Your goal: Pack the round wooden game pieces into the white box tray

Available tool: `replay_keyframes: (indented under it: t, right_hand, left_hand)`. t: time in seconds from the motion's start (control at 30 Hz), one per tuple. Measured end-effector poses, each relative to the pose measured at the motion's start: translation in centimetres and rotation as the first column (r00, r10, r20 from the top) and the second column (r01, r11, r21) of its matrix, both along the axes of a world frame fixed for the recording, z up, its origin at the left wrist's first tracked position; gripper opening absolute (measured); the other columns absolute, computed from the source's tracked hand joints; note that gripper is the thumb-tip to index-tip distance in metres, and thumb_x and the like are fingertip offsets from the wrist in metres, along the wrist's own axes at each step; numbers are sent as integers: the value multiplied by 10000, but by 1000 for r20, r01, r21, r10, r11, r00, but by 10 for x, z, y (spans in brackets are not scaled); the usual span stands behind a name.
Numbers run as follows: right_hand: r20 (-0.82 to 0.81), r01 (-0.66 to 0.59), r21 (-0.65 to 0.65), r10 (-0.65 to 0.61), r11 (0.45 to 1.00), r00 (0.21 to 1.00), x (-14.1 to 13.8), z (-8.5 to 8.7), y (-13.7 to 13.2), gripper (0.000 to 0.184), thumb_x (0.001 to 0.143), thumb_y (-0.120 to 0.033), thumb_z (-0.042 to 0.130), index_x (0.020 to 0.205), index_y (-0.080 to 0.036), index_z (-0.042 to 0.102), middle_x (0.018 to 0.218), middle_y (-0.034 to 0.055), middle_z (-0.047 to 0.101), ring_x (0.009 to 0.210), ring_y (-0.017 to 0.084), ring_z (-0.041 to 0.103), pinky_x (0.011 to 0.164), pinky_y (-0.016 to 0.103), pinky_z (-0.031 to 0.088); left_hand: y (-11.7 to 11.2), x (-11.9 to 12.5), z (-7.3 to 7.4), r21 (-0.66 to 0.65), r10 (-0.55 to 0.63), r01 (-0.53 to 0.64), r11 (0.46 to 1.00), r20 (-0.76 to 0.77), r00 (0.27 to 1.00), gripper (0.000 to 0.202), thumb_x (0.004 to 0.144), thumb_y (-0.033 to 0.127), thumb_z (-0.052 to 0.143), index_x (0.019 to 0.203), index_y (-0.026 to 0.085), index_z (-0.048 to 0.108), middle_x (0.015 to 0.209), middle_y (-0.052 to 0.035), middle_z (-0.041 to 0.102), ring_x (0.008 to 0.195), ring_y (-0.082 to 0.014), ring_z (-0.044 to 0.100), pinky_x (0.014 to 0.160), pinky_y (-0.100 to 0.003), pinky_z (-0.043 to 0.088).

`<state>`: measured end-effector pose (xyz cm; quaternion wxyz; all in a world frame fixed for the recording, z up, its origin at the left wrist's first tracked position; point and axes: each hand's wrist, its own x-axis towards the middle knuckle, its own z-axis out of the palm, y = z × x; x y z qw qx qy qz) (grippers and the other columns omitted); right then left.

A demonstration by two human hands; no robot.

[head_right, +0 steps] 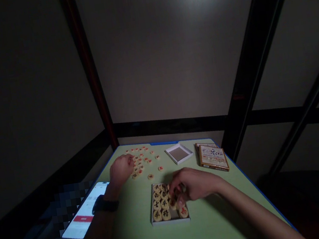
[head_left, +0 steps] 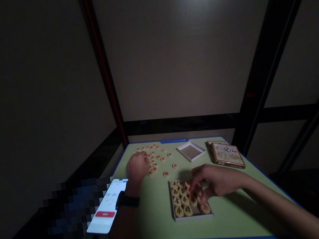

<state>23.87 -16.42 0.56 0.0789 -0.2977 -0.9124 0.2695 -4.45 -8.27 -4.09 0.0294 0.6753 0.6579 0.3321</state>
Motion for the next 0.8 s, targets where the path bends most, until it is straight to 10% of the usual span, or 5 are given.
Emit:
replay_keyframes:
  t: [0.33,0.8]
  right_hand:
    - [-64,318,309,-314,896,947,-41,-52,89,336,731,-81,684,1055,-143,747,916,95,705,800,196,644,758,287,488]
    - [-307,393,215,-320,894,896,-51,-82,89,346,746,-5,622,1029,-170,732,964,79,709,813,165,639,790,343,520]
  left_hand:
    - [-6,-5,1,-206,58,-149,967,-391,919,315,932,193,410,1039,191,706,1029,-130,723,973,-247,679,808,-317,507]
    - [6,-8,-25,-218,-157,73,973,-399,904,341,942,170,457,1173,239,696,1219,-91,683,1184,-262,560,990,-388,434]
